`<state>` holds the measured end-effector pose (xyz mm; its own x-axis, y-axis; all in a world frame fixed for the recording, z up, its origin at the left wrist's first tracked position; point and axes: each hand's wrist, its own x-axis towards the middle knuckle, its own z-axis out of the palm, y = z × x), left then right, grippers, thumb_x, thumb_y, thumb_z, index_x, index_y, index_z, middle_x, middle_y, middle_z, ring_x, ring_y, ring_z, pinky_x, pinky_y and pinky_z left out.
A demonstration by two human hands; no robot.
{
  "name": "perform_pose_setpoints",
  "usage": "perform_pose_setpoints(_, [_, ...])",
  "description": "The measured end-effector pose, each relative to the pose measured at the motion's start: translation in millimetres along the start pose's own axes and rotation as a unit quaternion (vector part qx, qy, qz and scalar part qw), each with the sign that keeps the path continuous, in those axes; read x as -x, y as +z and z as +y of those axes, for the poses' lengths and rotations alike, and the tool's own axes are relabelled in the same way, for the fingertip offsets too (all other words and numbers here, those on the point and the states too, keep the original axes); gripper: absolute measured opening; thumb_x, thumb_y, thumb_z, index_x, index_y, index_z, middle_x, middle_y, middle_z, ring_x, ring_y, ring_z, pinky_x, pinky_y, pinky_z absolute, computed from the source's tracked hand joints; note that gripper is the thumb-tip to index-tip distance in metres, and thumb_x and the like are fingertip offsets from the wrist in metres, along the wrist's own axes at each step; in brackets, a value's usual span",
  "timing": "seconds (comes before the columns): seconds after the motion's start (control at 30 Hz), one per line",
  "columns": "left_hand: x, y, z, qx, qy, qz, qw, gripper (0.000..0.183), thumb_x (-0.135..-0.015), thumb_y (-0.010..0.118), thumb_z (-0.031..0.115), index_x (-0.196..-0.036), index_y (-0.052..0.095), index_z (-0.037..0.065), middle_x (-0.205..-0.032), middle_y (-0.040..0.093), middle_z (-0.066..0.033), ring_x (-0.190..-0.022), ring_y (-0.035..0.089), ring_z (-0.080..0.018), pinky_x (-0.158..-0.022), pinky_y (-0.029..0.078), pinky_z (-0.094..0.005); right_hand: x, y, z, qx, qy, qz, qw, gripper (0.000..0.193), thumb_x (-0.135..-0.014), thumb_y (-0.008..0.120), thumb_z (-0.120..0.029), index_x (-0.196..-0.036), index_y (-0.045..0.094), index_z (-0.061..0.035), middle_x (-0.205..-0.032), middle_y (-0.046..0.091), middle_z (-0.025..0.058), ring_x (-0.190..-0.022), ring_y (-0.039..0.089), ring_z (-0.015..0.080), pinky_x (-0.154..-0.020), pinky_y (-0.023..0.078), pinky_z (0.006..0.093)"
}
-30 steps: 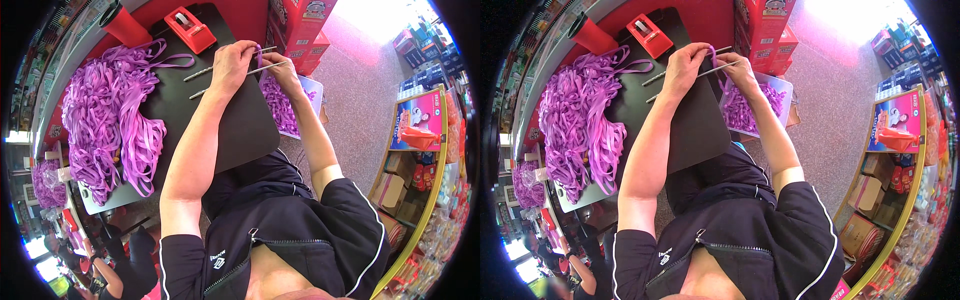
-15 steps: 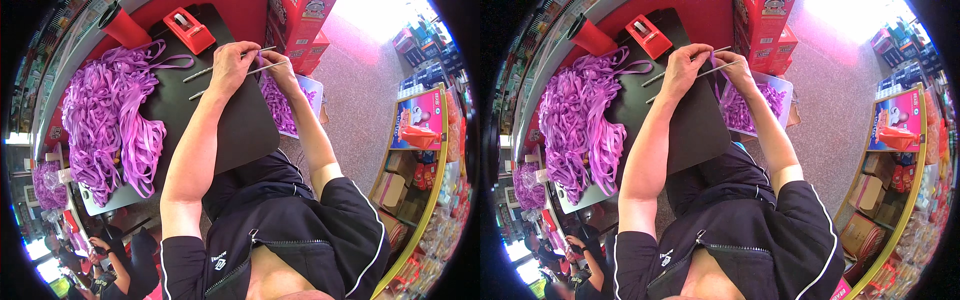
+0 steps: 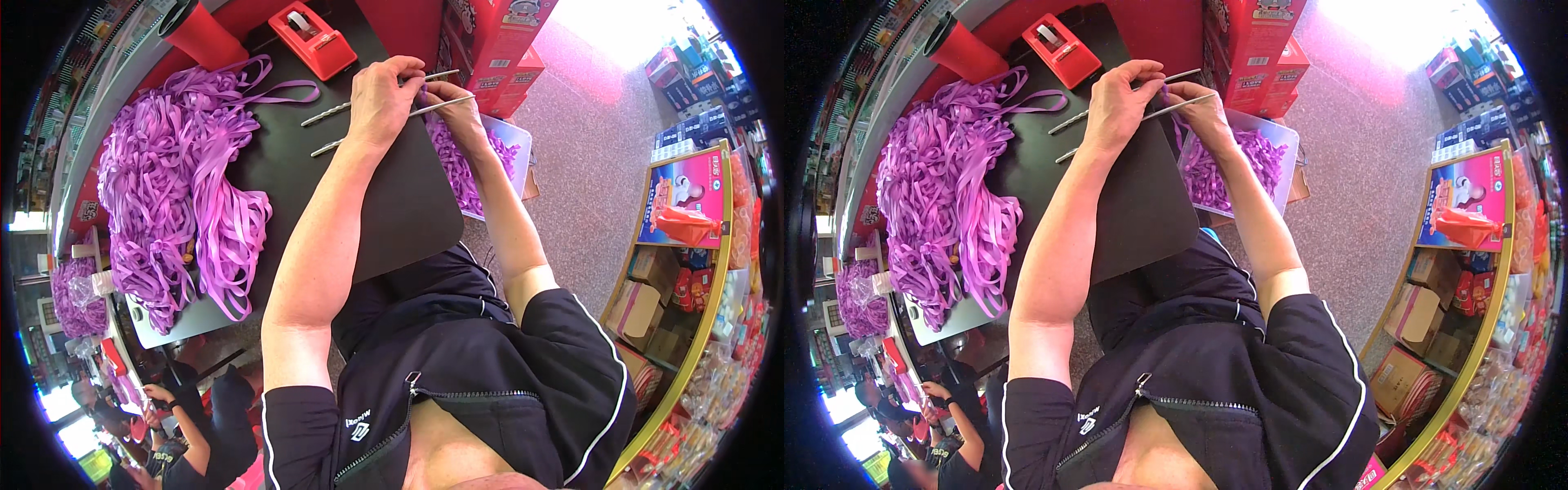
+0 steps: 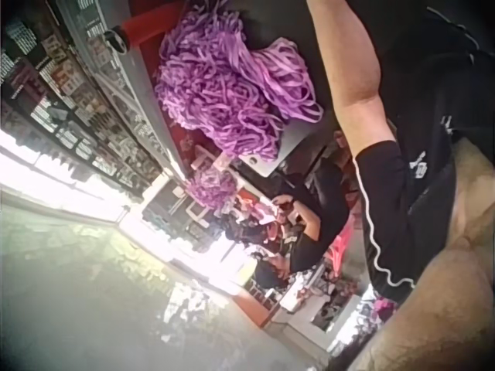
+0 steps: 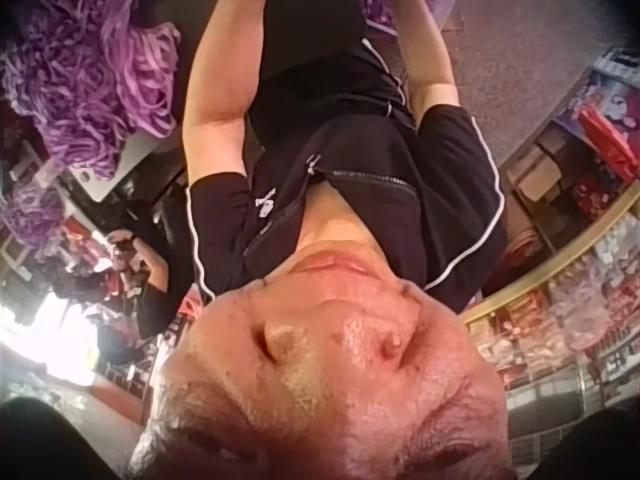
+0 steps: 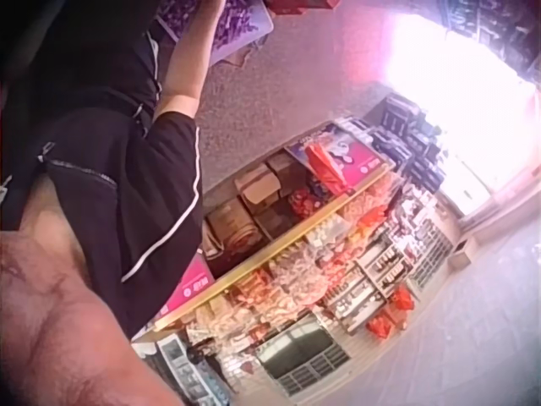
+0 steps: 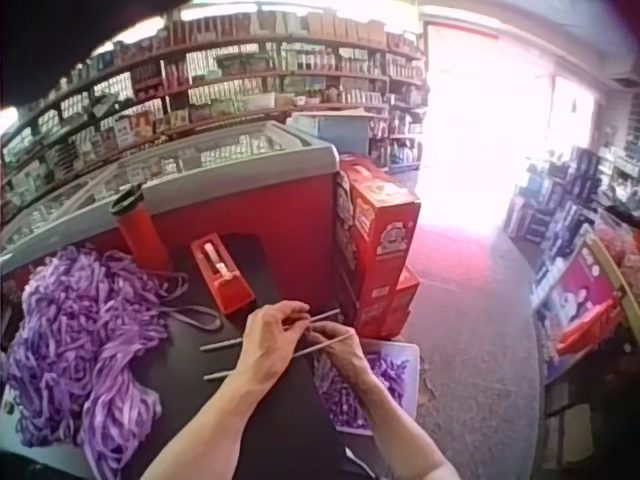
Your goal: The person is wrapping and tying purple ribbons around metal rods to create bows or decorative loops.
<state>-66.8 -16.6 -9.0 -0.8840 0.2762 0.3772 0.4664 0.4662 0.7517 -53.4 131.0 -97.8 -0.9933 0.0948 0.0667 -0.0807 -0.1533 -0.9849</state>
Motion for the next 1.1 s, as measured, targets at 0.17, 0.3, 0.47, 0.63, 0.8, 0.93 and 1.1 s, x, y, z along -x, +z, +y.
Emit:
perform_pose_setpoints(0.17, [0.7, 1.1, -3.5, -0.03, 0.0, 0.002, 1.0, 0.025, -0.082, 0.066, 0.016, -0.104, 0.068, 0.004, -0.095, 0.07, -0.0108, -0.091, 0.067, -0.0208, -0.082, 0.049, -0.0303, 8.4, -0.5, 3.7, 0.049, 0.0, 0.005, 0.999, 0.023, -0.086, 0.068, -0.016, -0.102, 0.069, 0.0007, -0.076, 0.064, -0.0029, -0.07, 0.051, 0.0021, -0.062, 0.042, 0.0195])
perform_pose_setpoints(0.3, [0.0, 2.4, -2.2, -0.051, 0.024, 0.004, 0.998, 0.024, -0.083, 0.066, 0.016, -0.104, 0.068, 0.004, -0.094, 0.07, -0.0112, -0.091, 0.067, -0.0211, -0.082, 0.049, -0.0303, 15.8, -18.9, 30.0, 0.248, -0.018, 0.027, 0.968, 0.026, -0.083, 0.069, -0.022, -0.102, 0.07, -0.0051, -0.078, 0.069, 0.0071, -0.072, 0.063, 0.0105, -0.067, 0.048, 0.0262])
perform_pose_setpoints(0.47, [0.1, 1.2, 2.0, -0.049, 0.01, -0.004, 0.999, 0.023, -0.083, 0.067, 0.016, -0.104, 0.068, 0.005, -0.094, 0.071, -0.0089, -0.091, 0.067, -0.0182, -0.083, 0.048, -0.0286, 28.8, -54.5, 87.7, 0.325, -0.018, 0.045, 0.944, 0.027, -0.081, 0.068, -0.028, -0.1, 0.071, -0.0089, -0.088, 0.07, 0.0137, -0.084, 0.069, 0.0236, -0.075, 0.051, 0.0336])
perform_pose_setpoints(0.63, [0.2, 3.2, 1.9, -0.002, -0.017, -0.014, 1.0, 0.021, -0.083, 0.067, 0.012, -0.103, 0.069, 0.003, -0.092, 0.072, -0.0073, -0.089, 0.066, -0.0118, -0.083, 0.048, -0.0246, 52.0, -72.5, 124.8, 0.318, 0.054, 0.062, 0.945, 0.028, -0.081, 0.068, -0.031, -0.099, 0.072, -0.0099, -0.089, 0.07, 0.0132, -0.085, 0.068, 0.0251, -0.077, 0.051, 0.0343])
perform_pose_setpoints(0.8, [-0.2, 3.4, 4.0, -0.016, -0.024, -0.022, 0.999, 0.022, -0.085, 0.066, 0.011, -0.104, 0.068, 0.001, -0.092, 0.071, -0.0058, -0.085, 0.064, -0.0093, -0.081, 0.047, -0.0225, 66.7, -84.0, 158.9, 0.314, 0.074, 0.072, 0.944, 0.031, -0.081, 0.069, -0.035, -0.097, 0.072, -0.0084, -0.087, 0.07, 0.0133, -0.082, 0.068, 0.0247, -0.076, 0.051, 0.0346])
perform_pose_setpoints(0.93, [-0.6, 4.3, -0.2, -0.011, -0.023, -0.025, 0.999, 0.021, -0.085, 0.067, 0.01, -0.104, 0.068, 0.0, -0.091, 0.071, -0.005, -0.083, 0.064, -0.0083, -0.08, 0.047, -0.0217, 76.8, -81.0, 169.4, 0.221, 0.128, 0.059, 0.965, 0.035, -0.082, 0.068, -0.039, -0.093, 0.072, -0.0059, -0.081, 0.071, 0.0087, -0.076, 0.066, 0.0186, -0.072, 0.049, 0.0318])
perform_pose_setpoints(1.1, [-0.4, 4.3, 3.5, -0.012, -0.037, -0.023, 0.999, 0.021, -0.085, 0.068, 0.01, -0.104, 0.068, 0.001, -0.092, 0.071, -0.0043, -0.085, 0.063, -0.0076, -0.08, 0.046, -0.021, 81.0, -72.5, 144.6, -0.164, 0.185, 0.053, 0.967, 0.036, -0.088, 0.065, -0.037, -0.09, 0.067, -0.0011, -0.074, 0.065, 0.0041, -0.063, 0.056, 0.0075, -0.055, 0.042, 0.0199])
